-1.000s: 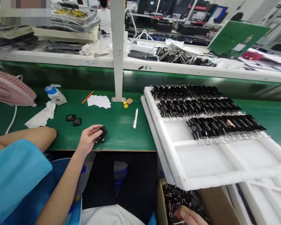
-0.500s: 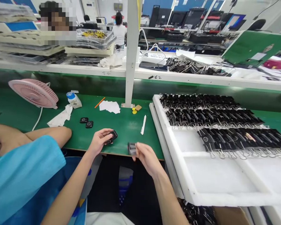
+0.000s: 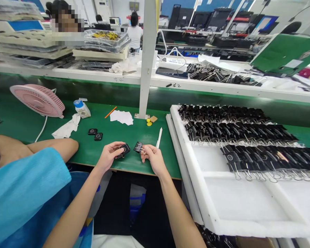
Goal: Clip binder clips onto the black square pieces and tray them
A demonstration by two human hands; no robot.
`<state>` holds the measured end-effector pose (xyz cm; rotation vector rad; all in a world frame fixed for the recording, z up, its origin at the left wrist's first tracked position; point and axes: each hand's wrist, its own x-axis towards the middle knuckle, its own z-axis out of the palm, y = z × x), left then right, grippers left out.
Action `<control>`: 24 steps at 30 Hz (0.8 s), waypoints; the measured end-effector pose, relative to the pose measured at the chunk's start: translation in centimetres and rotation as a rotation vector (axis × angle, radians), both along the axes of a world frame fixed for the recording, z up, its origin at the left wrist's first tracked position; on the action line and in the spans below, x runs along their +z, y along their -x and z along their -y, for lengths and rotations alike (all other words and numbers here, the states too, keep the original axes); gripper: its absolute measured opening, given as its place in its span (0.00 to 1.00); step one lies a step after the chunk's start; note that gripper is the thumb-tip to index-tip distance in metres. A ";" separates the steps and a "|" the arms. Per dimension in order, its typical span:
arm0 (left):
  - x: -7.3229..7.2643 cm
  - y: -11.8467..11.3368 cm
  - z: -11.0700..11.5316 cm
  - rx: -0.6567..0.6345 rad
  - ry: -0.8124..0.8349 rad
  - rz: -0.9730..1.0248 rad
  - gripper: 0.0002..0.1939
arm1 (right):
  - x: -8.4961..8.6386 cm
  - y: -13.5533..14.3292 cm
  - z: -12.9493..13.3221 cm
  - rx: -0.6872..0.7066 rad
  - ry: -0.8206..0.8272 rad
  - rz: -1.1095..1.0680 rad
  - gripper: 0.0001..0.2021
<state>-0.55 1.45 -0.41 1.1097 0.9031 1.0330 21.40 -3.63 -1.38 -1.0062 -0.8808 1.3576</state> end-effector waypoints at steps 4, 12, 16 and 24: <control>0.1 0.2 0.1 -0.068 -0.024 -0.039 0.18 | 0.2 0.0 0.8 0.049 0.035 0.077 0.26; 0.0 0.7 0.1 -0.182 -0.082 -0.130 0.17 | 0.9 -0.5 1.5 0.111 -0.107 0.374 0.24; 0.3 0.6 0.2 -0.244 -0.082 -0.202 0.17 | 1.2 -0.5 1.7 0.169 -0.145 0.453 0.22; 0.7 0.6 0.2 -0.248 -0.093 -0.278 0.19 | 1.3 0.1 1.6 0.146 -0.128 0.478 0.21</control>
